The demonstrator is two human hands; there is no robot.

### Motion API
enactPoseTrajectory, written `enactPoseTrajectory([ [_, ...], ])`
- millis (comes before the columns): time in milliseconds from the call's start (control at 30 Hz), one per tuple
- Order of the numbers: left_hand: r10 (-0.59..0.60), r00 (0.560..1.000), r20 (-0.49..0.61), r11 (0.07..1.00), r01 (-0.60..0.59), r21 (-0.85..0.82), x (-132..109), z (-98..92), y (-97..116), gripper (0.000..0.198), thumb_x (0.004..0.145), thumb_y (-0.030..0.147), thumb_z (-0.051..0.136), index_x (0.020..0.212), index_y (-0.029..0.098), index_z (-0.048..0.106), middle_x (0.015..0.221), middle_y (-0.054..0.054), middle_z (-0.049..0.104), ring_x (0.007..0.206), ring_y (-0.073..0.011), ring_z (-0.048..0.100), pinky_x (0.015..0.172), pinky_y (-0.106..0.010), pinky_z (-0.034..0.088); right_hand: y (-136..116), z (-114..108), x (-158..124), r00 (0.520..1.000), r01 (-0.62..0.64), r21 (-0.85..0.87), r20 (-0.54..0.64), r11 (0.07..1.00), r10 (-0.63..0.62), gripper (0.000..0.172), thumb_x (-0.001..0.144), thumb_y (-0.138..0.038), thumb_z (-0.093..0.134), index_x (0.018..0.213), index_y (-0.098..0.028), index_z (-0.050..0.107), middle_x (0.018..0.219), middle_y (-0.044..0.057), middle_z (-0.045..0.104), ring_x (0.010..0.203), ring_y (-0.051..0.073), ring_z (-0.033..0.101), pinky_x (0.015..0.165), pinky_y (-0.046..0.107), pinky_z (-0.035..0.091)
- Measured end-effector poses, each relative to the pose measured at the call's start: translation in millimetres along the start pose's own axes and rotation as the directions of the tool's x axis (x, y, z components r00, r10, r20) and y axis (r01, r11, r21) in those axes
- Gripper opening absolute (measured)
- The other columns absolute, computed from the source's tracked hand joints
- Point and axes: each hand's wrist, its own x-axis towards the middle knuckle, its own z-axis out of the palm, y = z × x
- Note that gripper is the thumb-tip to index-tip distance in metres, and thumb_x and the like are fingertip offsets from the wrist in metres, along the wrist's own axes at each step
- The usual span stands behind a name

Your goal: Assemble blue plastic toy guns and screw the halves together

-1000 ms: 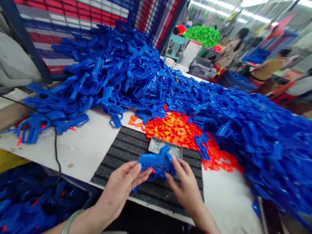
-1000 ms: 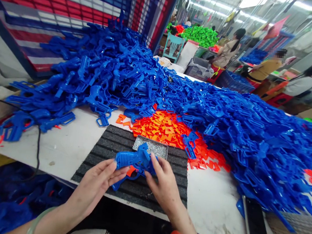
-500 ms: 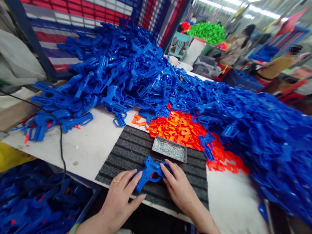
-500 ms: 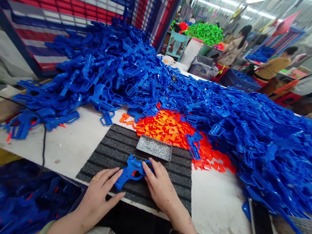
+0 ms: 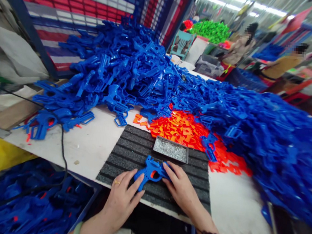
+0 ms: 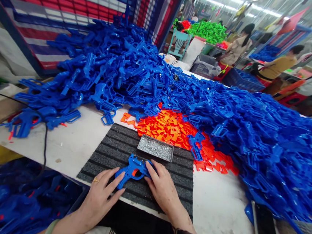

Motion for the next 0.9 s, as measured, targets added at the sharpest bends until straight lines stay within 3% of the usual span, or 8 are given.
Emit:
enactPoseTrajectory([
  [367,0.067,0.994,0.092,0.989,-0.079,0.126,5,-7.7,1,0.039,0.095,0.023,0.051,0.133,0.020,0.054,0.124,-0.012,0.055,0.110,-0.0252,0.050,0.094,-0.040,0.048,-4,6,-7,0.990,-0.131,0.104,-0.047,0.986,0.136,0.055,0.093,-0.037,0.053,0.146,-0.029,0.038,0.136,0.011,0.056,0.123,0.027,0.055,0.101,0.048,0.050],
  [533,0.073,0.994,0.083,0.981,-0.086,0.176,12,-13.0,5,0.034,0.095,0.028,0.050,0.126,0.020,0.060,0.118,-0.014,0.059,0.106,-0.0281,0.053,0.093,-0.047,0.044,1,15,-7,0.935,-0.301,0.186,-0.138,0.935,0.328,0.039,0.094,-0.042,0.049,0.128,-0.024,0.058,0.120,0.012,0.061,0.112,0.026,0.059,0.097,0.047,0.052],
  [733,0.067,0.993,0.096,0.990,-0.078,0.121,13,-15.9,1,0.034,0.095,0.033,0.052,0.127,0.025,0.060,0.123,-0.011,0.062,0.112,-0.0292,0.053,0.093,-0.047,0.042,-3,17,-5,0.933,-0.307,0.191,-0.131,0.932,0.335,0.038,0.094,-0.044,0.050,0.122,-0.021,0.060,0.117,0.012,0.062,0.111,0.027,0.058,0.096,0.048,0.051],
  [900,0.069,0.995,0.066,0.996,-0.073,0.048,19,-22.6,-3,0.041,0.095,0.035,0.052,0.133,0.023,0.054,0.136,-0.015,0.052,0.118,-0.0296,0.050,0.096,-0.047,0.042,-1,-5,1,0.925,-0.281,0.162,-0.217,0.946,0.312,0.038,0.090,-0.043,0.057,0.122,-0.021,0.057,0.114,0.011,0.063,0.107,0.025,0.059,0.094,0.044,0.051],
])
